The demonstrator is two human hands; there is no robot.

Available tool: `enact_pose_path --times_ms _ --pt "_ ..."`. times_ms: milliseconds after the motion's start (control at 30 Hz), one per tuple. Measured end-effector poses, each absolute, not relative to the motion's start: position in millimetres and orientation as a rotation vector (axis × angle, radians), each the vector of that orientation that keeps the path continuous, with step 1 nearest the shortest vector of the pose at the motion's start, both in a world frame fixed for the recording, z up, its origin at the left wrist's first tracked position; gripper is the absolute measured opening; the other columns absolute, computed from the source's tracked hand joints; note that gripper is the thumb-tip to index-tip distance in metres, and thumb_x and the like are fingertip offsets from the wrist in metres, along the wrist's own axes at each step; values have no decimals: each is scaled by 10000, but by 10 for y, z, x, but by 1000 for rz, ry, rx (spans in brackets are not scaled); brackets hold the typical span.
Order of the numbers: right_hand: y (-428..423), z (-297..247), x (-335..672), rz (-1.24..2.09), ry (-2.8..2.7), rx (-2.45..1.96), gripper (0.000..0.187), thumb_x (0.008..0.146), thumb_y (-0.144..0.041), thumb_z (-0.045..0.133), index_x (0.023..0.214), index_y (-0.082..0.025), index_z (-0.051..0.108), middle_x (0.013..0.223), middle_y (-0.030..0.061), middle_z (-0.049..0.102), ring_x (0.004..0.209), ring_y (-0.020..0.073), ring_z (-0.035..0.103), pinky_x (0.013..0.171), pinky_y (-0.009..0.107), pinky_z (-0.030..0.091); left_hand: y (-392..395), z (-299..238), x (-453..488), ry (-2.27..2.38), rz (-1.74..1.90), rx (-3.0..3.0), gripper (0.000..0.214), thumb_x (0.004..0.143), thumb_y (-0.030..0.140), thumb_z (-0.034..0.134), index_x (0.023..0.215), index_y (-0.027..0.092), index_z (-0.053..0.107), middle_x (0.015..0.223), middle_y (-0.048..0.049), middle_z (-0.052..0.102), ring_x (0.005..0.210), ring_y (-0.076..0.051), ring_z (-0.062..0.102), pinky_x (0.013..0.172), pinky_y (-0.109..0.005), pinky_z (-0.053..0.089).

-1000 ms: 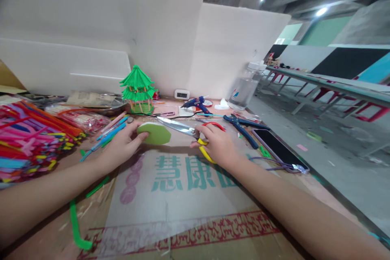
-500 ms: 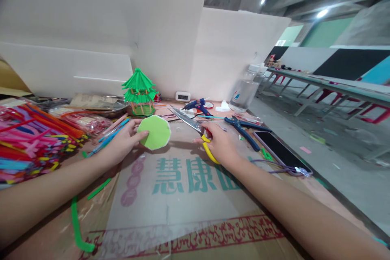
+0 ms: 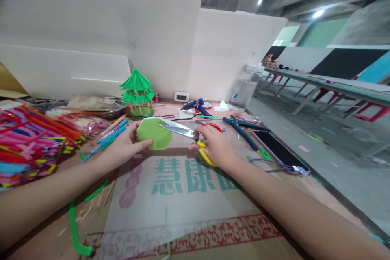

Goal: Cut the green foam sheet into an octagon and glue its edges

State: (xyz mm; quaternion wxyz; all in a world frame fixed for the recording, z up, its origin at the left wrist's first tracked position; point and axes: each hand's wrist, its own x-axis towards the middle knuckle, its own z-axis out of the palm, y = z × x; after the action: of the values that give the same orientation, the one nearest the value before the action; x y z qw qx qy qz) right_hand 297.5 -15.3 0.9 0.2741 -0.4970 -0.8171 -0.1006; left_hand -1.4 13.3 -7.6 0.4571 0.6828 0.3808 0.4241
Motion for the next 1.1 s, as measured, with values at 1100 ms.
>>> enact_pose_path --times_ms 1100 --pt "-204 -7 2963 -463 -2272 -1277 375 869 -504 650 1060 -184 618 951 82 668 851 234 611 736 320 450 0 -15 8 1152 1042 2085 247 857 307 644 1064 191 575 968 -33 686 885 -204 634 739 -294 500"
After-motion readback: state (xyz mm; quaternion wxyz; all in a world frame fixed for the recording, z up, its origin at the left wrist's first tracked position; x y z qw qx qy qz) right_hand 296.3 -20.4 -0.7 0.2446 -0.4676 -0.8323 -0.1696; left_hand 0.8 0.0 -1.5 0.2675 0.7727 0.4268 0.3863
